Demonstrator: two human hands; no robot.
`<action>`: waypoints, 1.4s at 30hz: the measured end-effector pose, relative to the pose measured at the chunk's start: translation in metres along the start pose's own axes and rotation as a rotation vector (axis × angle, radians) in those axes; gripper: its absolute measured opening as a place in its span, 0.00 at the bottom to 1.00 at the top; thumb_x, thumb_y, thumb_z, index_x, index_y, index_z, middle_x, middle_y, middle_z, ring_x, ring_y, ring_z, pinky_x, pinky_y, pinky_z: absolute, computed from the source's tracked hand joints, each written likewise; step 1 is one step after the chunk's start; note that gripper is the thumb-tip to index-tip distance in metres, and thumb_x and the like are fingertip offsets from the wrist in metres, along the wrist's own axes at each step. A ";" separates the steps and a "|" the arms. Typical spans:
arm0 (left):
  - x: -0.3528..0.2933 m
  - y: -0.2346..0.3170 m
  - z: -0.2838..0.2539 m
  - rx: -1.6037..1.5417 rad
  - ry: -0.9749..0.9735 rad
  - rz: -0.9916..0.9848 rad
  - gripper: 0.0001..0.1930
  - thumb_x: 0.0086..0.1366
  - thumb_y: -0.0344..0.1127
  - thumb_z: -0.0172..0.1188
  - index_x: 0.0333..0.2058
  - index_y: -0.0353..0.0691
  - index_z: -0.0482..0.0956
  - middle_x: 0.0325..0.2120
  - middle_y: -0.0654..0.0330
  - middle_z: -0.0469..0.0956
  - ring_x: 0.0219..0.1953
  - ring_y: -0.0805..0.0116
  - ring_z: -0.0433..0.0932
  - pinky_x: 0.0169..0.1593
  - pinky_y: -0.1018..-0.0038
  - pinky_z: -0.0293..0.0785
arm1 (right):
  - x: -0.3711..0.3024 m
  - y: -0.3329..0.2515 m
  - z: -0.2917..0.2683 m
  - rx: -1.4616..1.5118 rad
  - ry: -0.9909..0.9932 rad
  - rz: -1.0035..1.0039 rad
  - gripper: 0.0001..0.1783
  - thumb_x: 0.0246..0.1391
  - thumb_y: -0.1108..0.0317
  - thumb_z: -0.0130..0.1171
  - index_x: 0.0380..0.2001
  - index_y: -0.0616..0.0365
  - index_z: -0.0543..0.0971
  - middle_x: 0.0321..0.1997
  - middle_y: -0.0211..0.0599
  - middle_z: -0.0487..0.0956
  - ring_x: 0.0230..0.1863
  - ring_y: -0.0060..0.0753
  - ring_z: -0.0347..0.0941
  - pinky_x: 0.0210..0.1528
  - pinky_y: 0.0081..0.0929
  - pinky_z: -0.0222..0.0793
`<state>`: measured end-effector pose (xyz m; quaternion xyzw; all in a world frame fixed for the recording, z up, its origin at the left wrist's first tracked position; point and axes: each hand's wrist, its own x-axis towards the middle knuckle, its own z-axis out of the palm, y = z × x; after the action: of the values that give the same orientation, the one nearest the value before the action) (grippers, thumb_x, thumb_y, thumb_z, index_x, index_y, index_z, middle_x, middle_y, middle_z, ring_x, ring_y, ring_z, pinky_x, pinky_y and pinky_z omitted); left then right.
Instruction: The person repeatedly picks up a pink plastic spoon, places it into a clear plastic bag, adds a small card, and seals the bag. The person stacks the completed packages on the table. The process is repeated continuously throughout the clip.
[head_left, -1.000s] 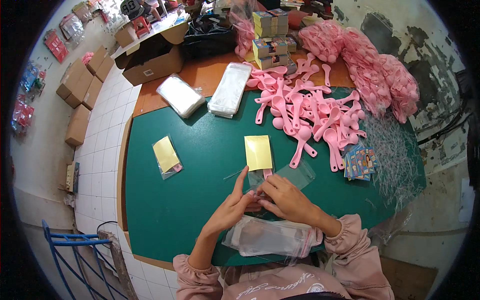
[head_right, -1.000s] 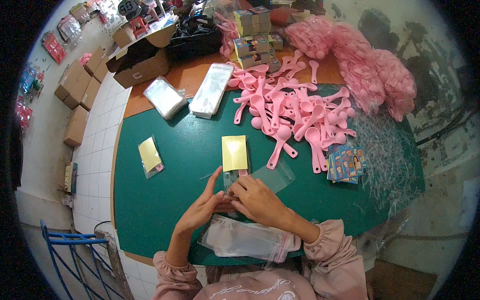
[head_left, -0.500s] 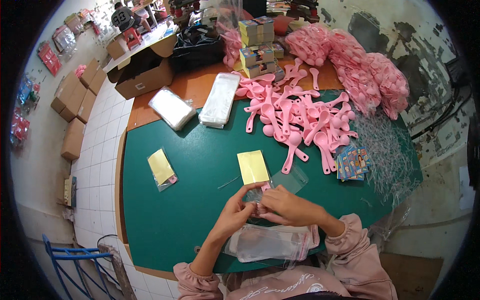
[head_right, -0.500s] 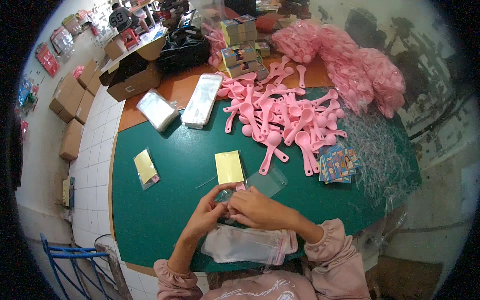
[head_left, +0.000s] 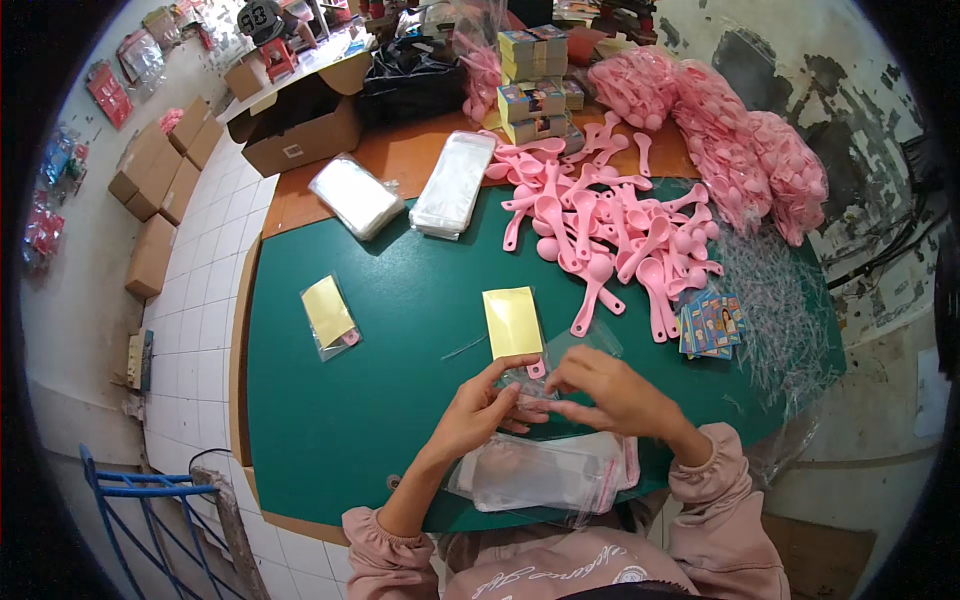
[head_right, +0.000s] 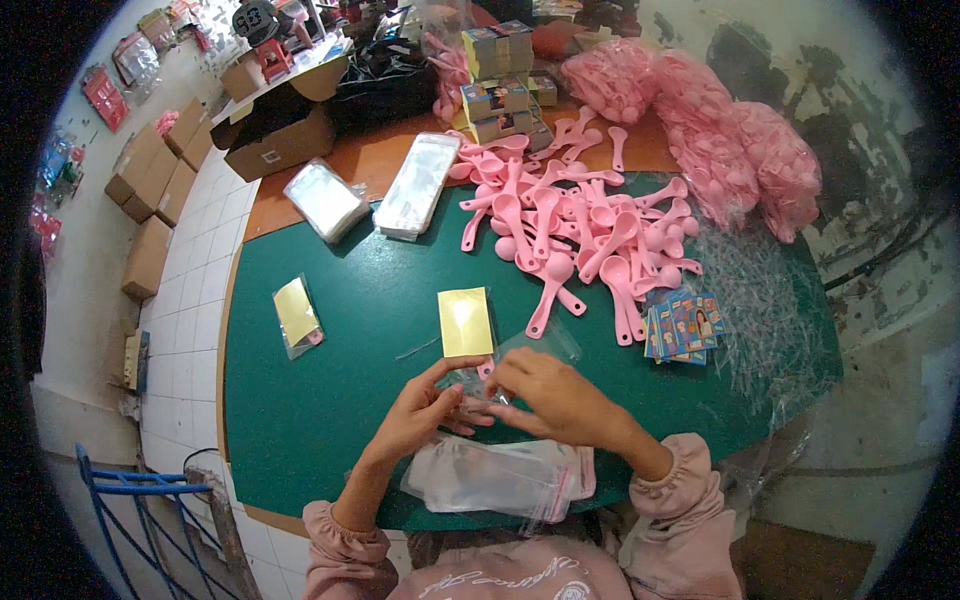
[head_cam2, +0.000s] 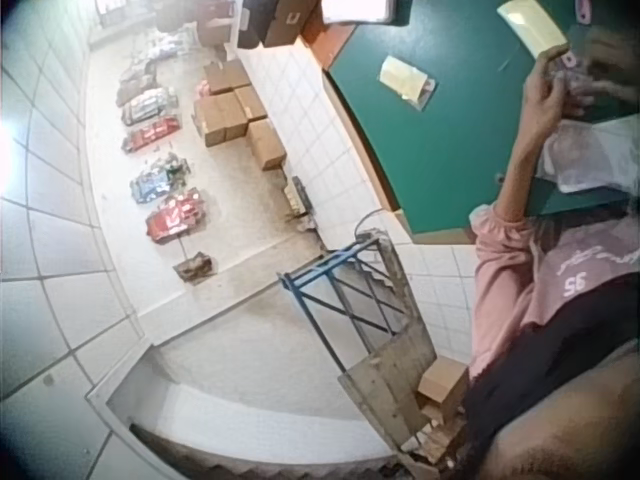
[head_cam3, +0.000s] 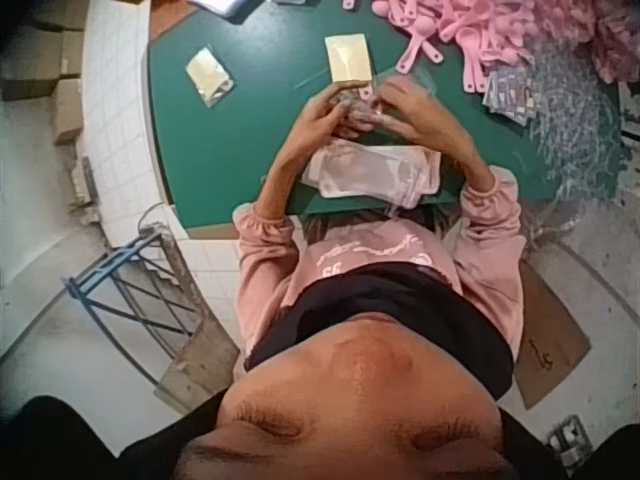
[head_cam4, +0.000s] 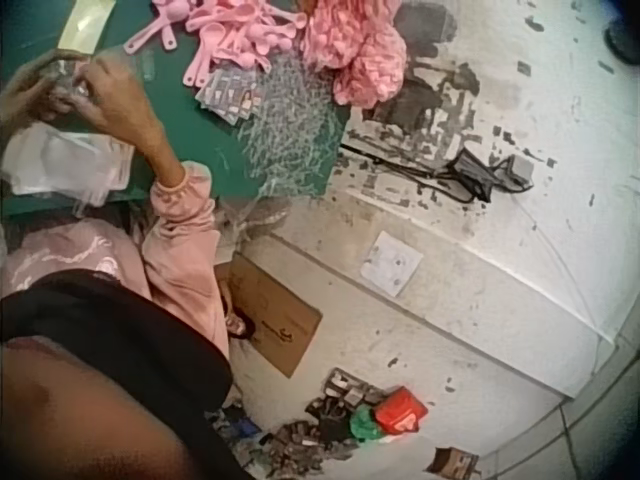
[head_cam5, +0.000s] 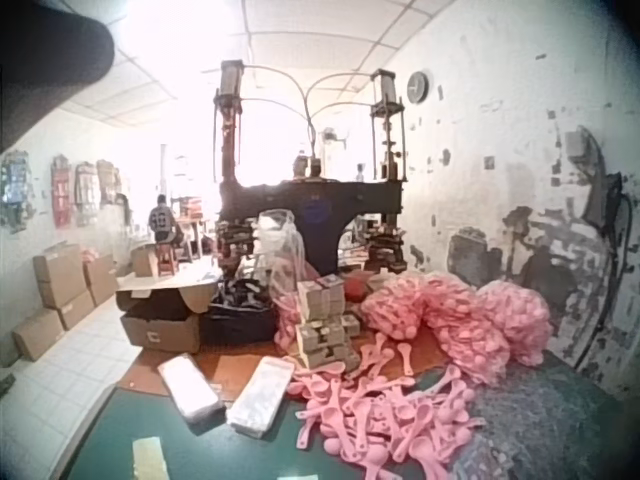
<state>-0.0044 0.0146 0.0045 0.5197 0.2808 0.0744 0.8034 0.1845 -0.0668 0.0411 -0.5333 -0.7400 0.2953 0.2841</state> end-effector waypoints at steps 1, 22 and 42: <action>0.001 -0.004 -0.002 0.032 0.016 0.043 0.18 0.67 0.31 0.37 0.56 0.44 0.56 0.36 0.54 0.75 0.37 0.68 0.77 0.38 0.75 0.75 | 0.004 0.001 0.009 -0.093 0.041 -0.078 0.12 0.43 0.68 0.59 0.31 0.60 0.70 0.33 0.38 0.68 0.35 0.39 0.66 0.37 0.31 0.63; -0.002 -0.011 -0.009 -0.081 0.112 0.072 0.18 0.66 0.33 0.39 0.55 0.42 0.58 0.40 0.54 0.75 0.41 0.68 0.75 0.42 0.78 0.69 | -0.012 0.039 -0.033 0.375 0.038 -0.058 0.07 0.44 0.72 0.54 0.26 0.59 0.67 0.30 0.32 0.65 0.32 0.28 0.61 0.36 0.27 0.61; -0.003 -0.007 -0.015 -0.197 0.017 0.123 0.11 0.67 0.35 0.40 0.43 0.38 0.69 0.39 0.61 0.74 0.40 0.76 0.73 0.39 0.81 0.69 | 0.009 0.031 0.010 0.145 0.178 0.115 0.08 0.45 0.73 0.59 0.30 0.61 0.71 0.34 0.36 0.65 0.33 0.29 0.66 0.37 0.23 0.65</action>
<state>-0.0165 0.0223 -0.0047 0.4537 0.2465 0.1550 0.8422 0.1937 -0.0516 0.0125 -0.5772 -0.6568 0.3154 0.3688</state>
